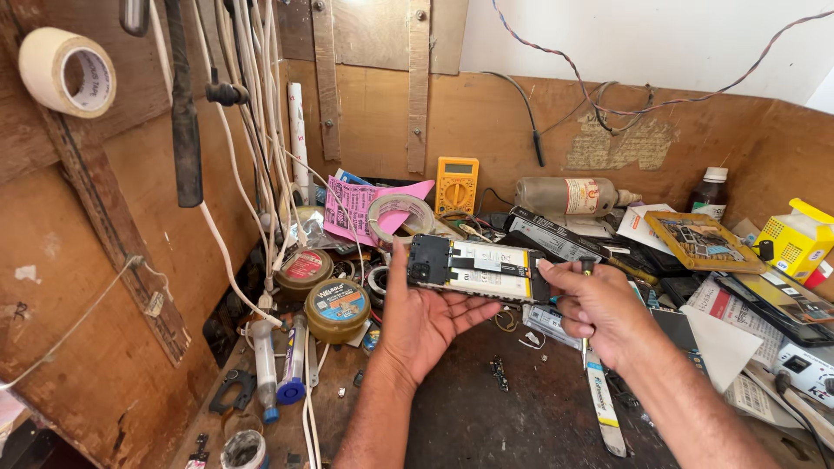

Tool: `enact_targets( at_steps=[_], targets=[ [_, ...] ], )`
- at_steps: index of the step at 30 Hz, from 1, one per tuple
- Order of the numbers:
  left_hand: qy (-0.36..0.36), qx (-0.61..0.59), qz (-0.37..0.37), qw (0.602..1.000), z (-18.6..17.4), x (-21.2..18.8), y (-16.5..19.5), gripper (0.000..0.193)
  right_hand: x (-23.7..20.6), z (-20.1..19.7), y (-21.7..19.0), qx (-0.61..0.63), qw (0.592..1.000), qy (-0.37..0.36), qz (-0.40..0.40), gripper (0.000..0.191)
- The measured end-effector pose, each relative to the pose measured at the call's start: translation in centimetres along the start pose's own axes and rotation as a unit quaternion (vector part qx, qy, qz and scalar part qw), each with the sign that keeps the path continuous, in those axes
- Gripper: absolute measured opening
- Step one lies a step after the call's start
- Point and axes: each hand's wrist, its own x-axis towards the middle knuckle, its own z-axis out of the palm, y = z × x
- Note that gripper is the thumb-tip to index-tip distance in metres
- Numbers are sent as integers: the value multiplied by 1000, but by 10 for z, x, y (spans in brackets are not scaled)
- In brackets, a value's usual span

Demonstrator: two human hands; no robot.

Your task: The person holds a disassembled smartphone and uses a small metal tool to adjust internal components near the battery. They repeatedly probe and reposition parts while keeping the device open on a cluttered workbench.

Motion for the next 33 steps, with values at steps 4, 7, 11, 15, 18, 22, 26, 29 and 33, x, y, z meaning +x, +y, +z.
enact_targets(
  at_steps=[4,7,11,15,18,22,26,29,33],
  targets=[
    [16,-25,-19,999,2,-5,5,98,8,-11,2,20,999,-17,18,21],
    [-1,-30,-47,998,3,-9,7,95,14,-18,5,18,999,-8,32,24],
    [-60,-62,-100,991,2,-12,10,87,20,-25,2,-5,999,-23,24,28],
    [-104,-82,-174,976,-7,-10,9,87,22,-26,-6,-46,997,-50,33,23],
    [-154,-95,-204,962,-19,-4,1,76,23,-17,-8,-100,993,-59,34,20],
    [-86,20,-203,975,-33,7,-18,51,22,7,-1,-171,984,-49,26,23],
    [-49,104,-128,985,-40,10,-22,40,14,20,2,-130,989,-64,17,25],
    [-46,58,-97,992,-33,12,-16,43,2,10,-3,-156,986,-52,25,23],
    [33,35,-52,997,-18,11,-7,54,-16,-24,-3,-316,946,-61,43,27]
  ],
)
